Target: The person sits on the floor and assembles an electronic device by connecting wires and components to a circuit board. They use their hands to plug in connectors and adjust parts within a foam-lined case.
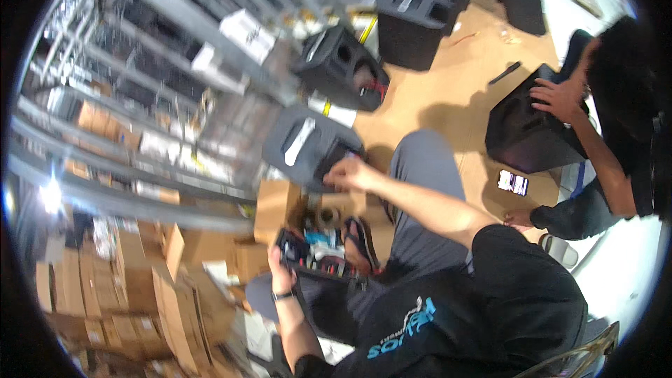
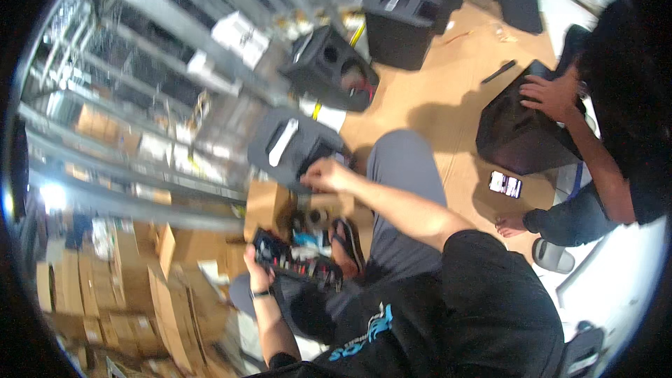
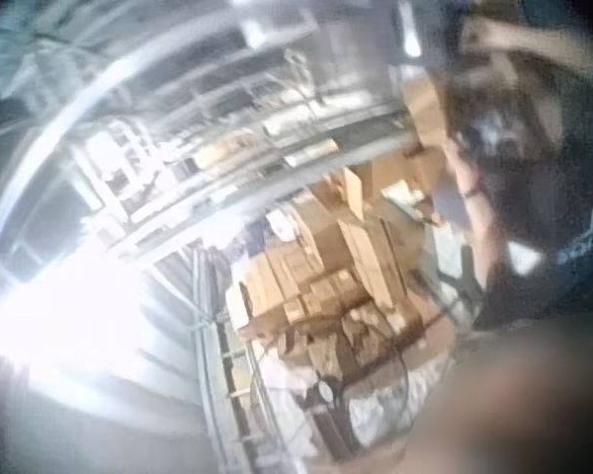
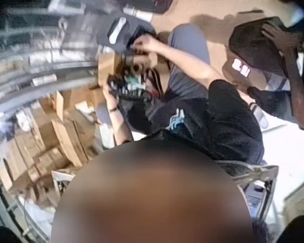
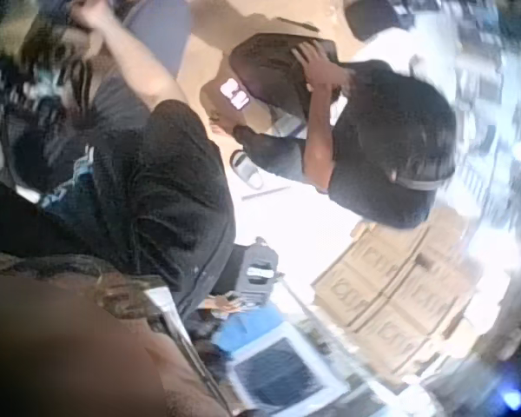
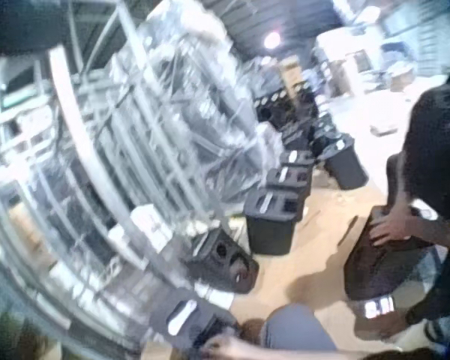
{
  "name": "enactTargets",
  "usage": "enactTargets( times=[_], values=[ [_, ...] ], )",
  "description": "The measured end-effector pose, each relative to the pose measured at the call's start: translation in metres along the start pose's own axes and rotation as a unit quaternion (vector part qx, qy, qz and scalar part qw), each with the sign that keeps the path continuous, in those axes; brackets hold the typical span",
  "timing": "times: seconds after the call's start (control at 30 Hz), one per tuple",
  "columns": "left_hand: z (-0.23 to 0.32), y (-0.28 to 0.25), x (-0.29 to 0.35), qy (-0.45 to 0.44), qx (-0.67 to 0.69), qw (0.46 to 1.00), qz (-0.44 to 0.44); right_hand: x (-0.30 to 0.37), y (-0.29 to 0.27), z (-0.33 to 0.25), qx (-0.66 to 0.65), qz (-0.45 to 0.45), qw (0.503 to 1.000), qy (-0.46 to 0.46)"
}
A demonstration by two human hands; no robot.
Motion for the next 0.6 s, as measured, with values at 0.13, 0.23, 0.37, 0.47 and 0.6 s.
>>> enactTargets(
  times=[0.13,0.23,0.37,0.47,0.6],
  values=[
    [0.034,0.045,0.002,0.163,-0.381,0.910,-0.010,0.006,0.002,-0.026,0.102,0.039,0.992,-0.063],
    [0.022,0.090,-0.009,0.184,-0.537,0.823,0.039,0.005,0.004,-0.023,0.165,0.040,0.985,0.020],
    [-0.009,0.124,-0.033,0.197,-0.611,0.764,0.062,0.010,0.015,0.000,0.124,0.005,0.988,0.091],
    [-0.049,0.127,-0.052,0.162,-0.637,0.750,0.073,0.019,0.025,0.016,0.096,0.013,0.994,0.051],
    [-0.090,0.118,-0.070,0.136,-0.660,0.734,0.085,0.019,0.039,0.053,0.045,-0.019,0.994,0.096]
  ],
)
Point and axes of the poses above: each hand's wrist, its own x-axis away from the middle knuckle, its own y-axis out of the palm, z = x × y, the point moved 9 cm from there along -x, towards the middle knuckle, and after that the axes turned 14 degrees about -z, right-handed, at the moved point
